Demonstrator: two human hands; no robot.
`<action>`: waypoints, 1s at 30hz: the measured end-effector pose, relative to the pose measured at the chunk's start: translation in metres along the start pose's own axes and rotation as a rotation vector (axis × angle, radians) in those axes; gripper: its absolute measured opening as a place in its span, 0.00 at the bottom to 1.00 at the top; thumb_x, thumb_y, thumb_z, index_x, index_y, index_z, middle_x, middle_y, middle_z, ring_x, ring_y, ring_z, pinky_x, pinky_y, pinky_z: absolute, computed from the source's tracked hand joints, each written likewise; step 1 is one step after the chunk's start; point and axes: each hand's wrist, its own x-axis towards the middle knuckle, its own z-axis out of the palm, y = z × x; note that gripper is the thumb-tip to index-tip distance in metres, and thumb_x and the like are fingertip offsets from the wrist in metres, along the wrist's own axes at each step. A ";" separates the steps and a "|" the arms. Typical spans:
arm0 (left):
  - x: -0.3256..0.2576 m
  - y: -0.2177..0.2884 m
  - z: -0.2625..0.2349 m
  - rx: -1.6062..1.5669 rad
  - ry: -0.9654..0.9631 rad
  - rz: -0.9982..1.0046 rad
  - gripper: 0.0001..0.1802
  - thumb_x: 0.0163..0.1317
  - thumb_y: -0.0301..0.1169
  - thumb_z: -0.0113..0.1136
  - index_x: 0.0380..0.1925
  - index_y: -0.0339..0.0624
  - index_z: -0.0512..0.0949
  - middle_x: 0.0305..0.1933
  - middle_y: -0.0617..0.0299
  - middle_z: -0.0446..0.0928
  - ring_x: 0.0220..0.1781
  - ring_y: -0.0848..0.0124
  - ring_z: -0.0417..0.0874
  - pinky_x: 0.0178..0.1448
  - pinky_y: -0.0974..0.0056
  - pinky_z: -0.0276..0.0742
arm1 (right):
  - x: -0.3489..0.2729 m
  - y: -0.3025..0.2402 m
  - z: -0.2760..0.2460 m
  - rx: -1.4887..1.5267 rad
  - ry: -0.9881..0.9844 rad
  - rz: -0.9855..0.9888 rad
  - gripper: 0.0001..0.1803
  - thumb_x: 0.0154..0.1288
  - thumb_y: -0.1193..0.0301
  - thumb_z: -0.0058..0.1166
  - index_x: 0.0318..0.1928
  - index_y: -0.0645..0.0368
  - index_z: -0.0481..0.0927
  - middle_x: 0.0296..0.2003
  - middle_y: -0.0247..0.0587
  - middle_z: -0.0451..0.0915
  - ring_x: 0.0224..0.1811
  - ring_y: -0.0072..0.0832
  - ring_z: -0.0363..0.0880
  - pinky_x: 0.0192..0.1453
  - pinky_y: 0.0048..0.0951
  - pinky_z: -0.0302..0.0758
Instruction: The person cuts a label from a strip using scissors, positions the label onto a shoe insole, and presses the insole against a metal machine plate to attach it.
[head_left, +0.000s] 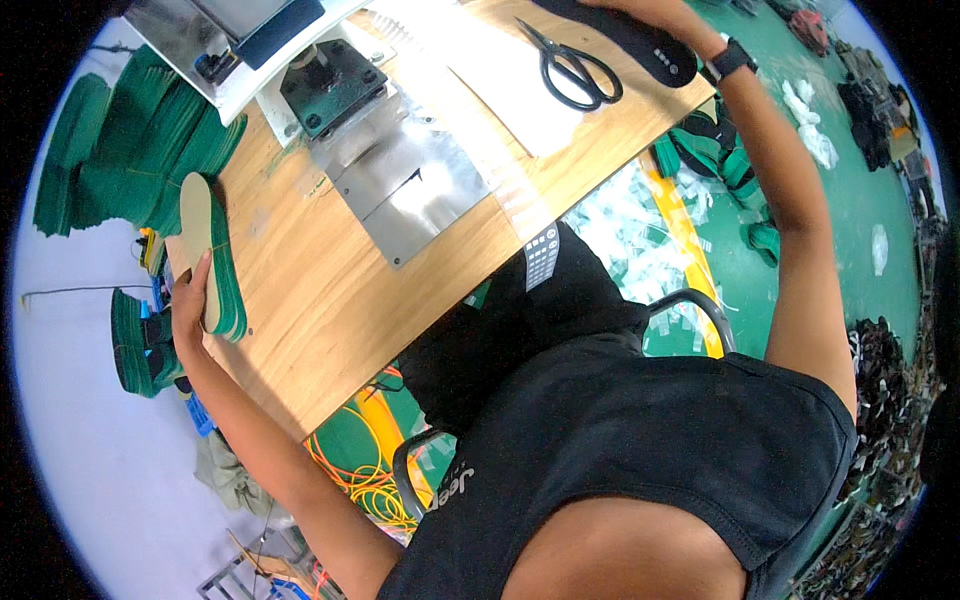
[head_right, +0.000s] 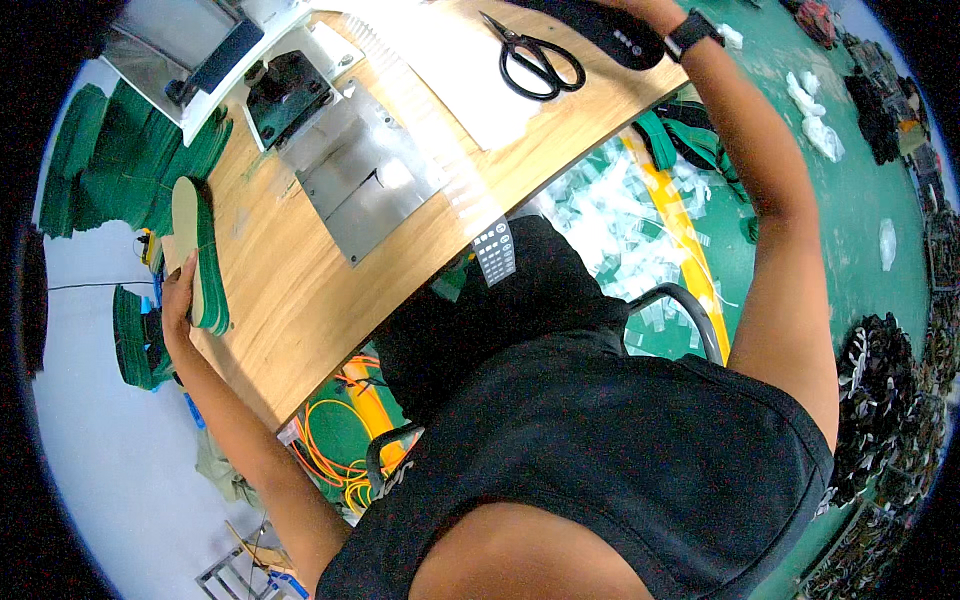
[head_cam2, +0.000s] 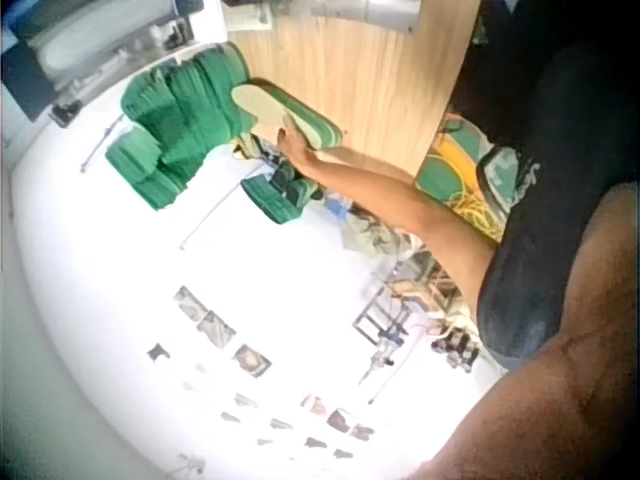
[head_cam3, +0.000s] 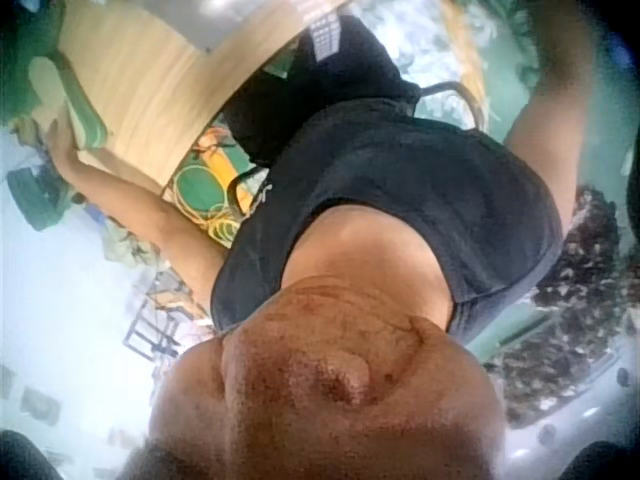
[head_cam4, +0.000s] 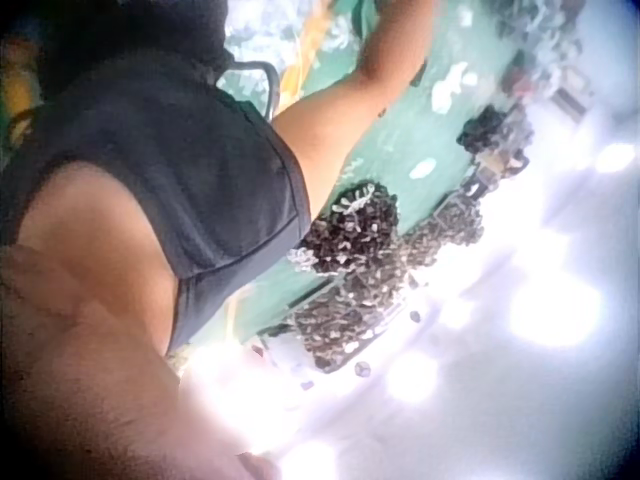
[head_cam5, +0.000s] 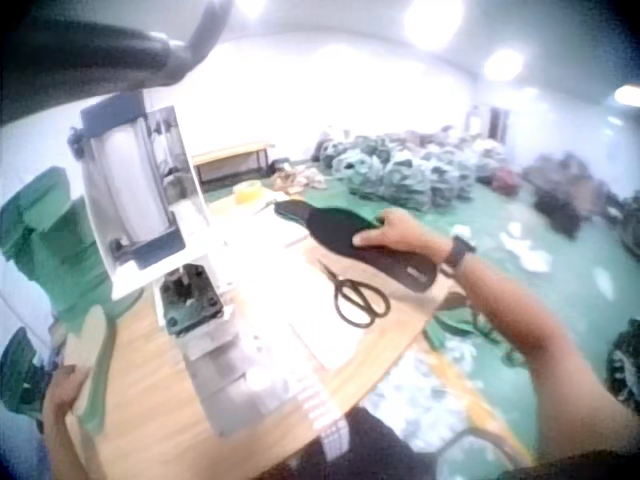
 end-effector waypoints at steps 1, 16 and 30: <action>0.008 -0.004 0.005 -0.024 -0.024 -0.017 0.39 0.57 0.53 0.62 0.54 0.25 0.72 0.49 0.52 0.78 0.46 0.68 0.78 0.51 0.65 0.72 | 0.003 -0.013 -0.017 -0.049 -0.116 0.195 0.27 0.55 0.52 0.63 0.39 0.67 0.82 0.30 0.44 0.82 0.32 0.31 0.79 0.37 0.33 0.74; -0.096 0.030 0.033 -0.776 0.310 0.331 0.26 0.57 0.36 0.63 0.51 0.30 0.71 0.43 0.52 0.79 0.39 0.65 0.83 0.42 0.64 0.80 | -0.097 -0.117 0.053 0.331 0.374 -0.858 0.08 0.62 0.77 0.52 0.42 0.64 0.77 0.36 0.39 0.78 0.37 0.26 0.76 0.42 0.24 0.75; -0.215 0.098 0.152 -1.336 0.059 0.342 0.26 0.72 0.46 0.38 0.59 0.37 0.67 0.56 0.52 0.74 0.55 0.62 0.77 0.61 0.57 0.72 | -0.190 -0.220 0.168 0.719 0.217 -1.182 0.11 0.48 0.72 0.58 0.34 0.58 0.74 0.42 0.44 0.72 0.50 0.43 0.69 0.50 0.35 0.67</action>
